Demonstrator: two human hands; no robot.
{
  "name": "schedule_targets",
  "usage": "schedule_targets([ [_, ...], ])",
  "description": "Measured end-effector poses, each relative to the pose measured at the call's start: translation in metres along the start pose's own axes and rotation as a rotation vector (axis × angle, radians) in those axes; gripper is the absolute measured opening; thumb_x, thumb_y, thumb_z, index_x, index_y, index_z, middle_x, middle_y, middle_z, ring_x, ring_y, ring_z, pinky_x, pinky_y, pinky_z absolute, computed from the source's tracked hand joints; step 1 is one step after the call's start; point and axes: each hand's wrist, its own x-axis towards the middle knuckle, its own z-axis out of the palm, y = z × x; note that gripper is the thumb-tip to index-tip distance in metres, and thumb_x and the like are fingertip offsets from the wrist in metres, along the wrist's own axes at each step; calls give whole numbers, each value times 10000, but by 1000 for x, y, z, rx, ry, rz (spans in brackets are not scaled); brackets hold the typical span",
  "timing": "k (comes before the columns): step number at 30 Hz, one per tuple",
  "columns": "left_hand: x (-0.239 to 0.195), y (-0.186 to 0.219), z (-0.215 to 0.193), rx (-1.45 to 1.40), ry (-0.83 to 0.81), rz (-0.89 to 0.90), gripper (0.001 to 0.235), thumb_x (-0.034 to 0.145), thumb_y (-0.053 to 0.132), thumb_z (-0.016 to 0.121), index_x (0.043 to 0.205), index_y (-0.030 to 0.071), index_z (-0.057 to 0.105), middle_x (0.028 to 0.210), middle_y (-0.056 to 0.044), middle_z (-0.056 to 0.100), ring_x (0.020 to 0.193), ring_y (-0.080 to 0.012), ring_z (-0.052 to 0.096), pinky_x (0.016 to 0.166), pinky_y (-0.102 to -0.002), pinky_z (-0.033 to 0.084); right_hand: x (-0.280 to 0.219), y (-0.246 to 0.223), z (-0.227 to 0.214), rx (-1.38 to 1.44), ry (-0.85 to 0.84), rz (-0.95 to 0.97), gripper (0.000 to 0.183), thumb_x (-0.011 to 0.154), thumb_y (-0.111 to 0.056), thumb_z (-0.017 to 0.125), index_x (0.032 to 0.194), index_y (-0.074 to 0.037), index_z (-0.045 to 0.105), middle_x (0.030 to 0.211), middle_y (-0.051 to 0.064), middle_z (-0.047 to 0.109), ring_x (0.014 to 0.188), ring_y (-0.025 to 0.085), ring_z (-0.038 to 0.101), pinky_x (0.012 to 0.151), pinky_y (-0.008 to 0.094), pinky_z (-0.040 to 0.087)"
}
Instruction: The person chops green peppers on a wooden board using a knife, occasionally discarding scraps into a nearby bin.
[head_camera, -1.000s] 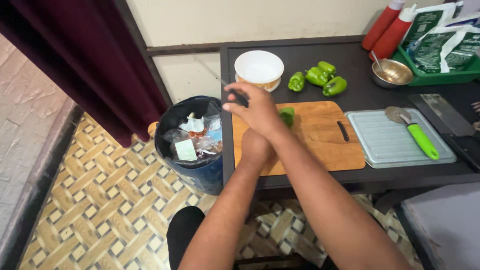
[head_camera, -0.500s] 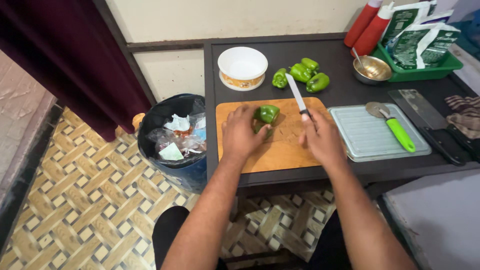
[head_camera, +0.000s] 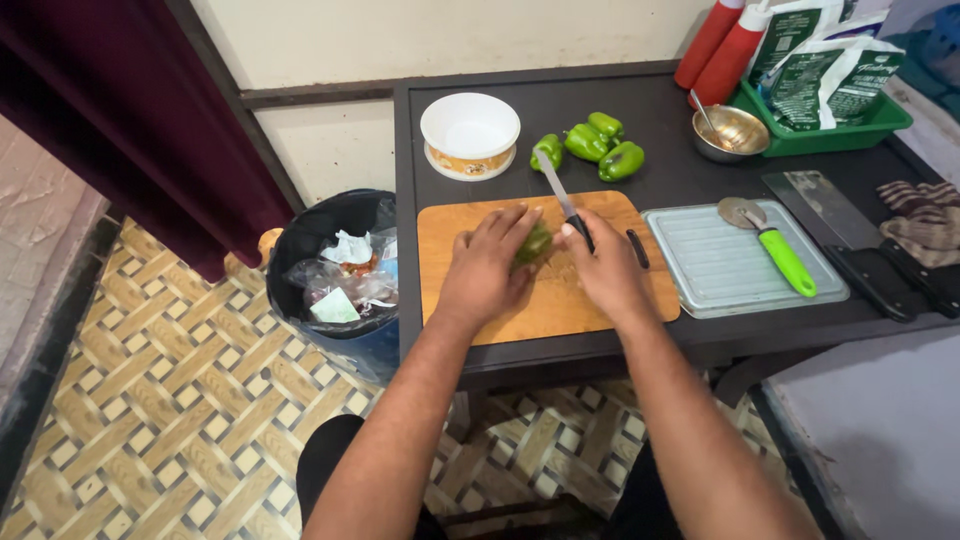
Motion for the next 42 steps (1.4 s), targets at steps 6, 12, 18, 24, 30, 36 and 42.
schedule_targets([
  [6,3,-13,4,-181,92,-94,497,813,116,792,1292,149,660,1311,-108,634,1164,-343,651,959,-458,507,-6,-13,12,456,-58,233,266,1045,-209,534,1244,-34,565,1050,44,777,515,43,501,463,217,417],
  [12,3,-33,11,-562,268,-282,315,964,160,740,1243,45,649,1203,-131,647,1092,-265,694,892,-345,565,-5,-20,15,545,-131,250,305,1041,-180,521,1303,-32,476,1128,70,762,525,28,496,445,191,394],
  [18,1,-47,24,-668,220,-281,254,1069,168,626,1287,38,639,1223,-115,674,1124,-218,709,972,-323,556,-7,-17,42,603,-137,256,299,1056,-173,525,1311,-21,491,1168,87,756,601,46,585,471,192,427],
  [24,-4,-44,15,-691,23,-180,684,707,-50,723,1344,36,489,1222,-158,619,1184,-277,632,1007,-368,512,6,5,64,613,-51,213,335,1064,-139,539,1362,2,482,1212,118,738,962,108,736,734,238,619],
  [30,-2,-44,18,-630,145,-172,580,790,-80,697,1319,50,497,1247,-96,662,1212,-229,669,1028,-352,532,19,8,58,671,-104,318,380,1048,-169,538,1389,-13,477,1187,99,738,922,136,742,700,264,631],
  [36,-2,-46,4,-757,363,-359,501,745,-85,728,1225,43,667,1139,-84,723,1030,-168,704,899,-301,570,-5,-56,6,229,-118,293,399,1019,-244,630,1400,-124,626,873,132,757,664,163,665,579,293,526],
  [42,-3,-55,1,-668,277,-279,513,764,-100,681,1253,52,648,1203,-79,730,1138,-149,692,993,-278,534,-30,-97,-34,-333,-75,-167,324,963,-324,677,1243,-172,739,924,131,770,750,300,729,665,425,562],
])
